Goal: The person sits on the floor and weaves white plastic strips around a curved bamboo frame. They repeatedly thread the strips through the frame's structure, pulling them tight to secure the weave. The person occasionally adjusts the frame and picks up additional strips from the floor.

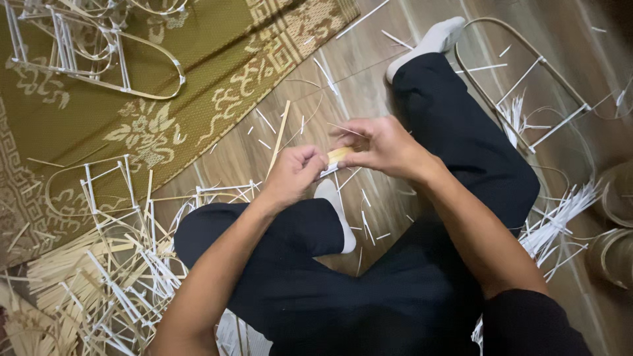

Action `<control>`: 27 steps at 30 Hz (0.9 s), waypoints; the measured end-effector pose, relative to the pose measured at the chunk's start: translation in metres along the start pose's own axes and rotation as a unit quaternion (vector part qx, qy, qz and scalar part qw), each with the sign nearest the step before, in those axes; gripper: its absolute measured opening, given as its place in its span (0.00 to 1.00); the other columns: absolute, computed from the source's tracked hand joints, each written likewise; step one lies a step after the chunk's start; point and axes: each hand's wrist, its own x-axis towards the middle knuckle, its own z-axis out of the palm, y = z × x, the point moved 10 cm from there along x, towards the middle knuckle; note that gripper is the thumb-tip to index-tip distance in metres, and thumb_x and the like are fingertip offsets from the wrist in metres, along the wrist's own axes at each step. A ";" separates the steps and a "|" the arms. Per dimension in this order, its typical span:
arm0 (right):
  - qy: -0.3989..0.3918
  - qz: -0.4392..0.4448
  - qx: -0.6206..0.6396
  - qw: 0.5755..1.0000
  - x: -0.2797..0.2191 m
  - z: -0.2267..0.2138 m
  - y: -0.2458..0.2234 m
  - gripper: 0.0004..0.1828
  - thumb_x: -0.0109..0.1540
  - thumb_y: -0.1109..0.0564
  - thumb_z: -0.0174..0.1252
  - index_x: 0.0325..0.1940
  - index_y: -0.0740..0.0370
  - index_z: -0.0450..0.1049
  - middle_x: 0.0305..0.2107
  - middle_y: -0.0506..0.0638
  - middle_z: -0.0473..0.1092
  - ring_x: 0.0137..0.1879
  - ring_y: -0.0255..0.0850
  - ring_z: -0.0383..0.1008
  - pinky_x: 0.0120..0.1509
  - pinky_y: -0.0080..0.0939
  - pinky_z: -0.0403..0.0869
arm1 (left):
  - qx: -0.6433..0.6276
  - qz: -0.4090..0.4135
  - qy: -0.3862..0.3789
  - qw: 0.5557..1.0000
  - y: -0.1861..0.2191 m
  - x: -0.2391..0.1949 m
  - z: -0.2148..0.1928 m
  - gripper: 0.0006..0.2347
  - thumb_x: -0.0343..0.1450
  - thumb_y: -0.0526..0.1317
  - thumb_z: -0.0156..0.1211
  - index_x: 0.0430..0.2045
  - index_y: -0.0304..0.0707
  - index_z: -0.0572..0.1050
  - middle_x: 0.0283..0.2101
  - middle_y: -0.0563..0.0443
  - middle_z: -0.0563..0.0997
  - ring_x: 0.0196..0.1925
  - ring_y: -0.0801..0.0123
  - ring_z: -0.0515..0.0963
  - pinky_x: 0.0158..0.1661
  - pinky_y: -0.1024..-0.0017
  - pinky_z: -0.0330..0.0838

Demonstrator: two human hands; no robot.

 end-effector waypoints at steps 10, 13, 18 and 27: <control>0.167 0.170 0.142 0.961 -0.080 0.020 0.015 0.19 0.72 0.50 0.46 0.39 0.63 0.78 0.17 0.43 0.69 0.22 0.27 0.66 0.25 0.31 0.64 | -0.062 -0.042 -0.020 0.997 -0.008 -0.009 0.010 0.10 0.77 0.40 0.53 0.31 0.33 0.77 0.21 0.63 0.69 0.22 0.85 0.62 0.23 0.80 0.56; 0.148 0.185 0.174 0.956 -0.083 0.054 0.025 0.18 0.72 0.51 0.48 0.35 0.63 0.77 0.16 0.42 0.68 0.22 0.26 0.65 0.26 0.29 0.65 | -0.061 -0.033 -0.044 0.997 -0.003 -0.012 0.013 0.12 0.80 0.41 0.50 0.30 0.34 0.74 0.22 0.64 0.65 0.24 0.85 0.60 0.25 0.80 0.55; 0.200 0.182 0.165 0.948 -0.087 0.052 0.029 0.18 0.72 0.52 0.50 0.34 0.63 0.77 0.14 0.42 0.67 0.21 0.26 0.64 0.26 0.30 0.64 | -0.101 -0.059 -0.033 0.993 -0.004 -0.015 0.012 0.12 0.80 0.41 0.47 0.29 0.35 0.71 0.21 0.62 0.66 0.22 0.82 0.61 0.24 0.79 0.56; 0.185 0.195 0.146 0.952 -0.083 0.053 0.021 0.18 0.71 0.51 0.50 0.33 0.63 0.77 0.13 0.43 0.67 0.20 0.27 0.67 0.25 0.30 0.65 | -0.004 -0.034 -0.009 0.999 0.012 -0.015 0.010 0.13 0.81 0.42 0.45 0.29 0.34 0.70 0.21 0.59 0.69 0.23 0.81 0.66 0.25 0.80 0.61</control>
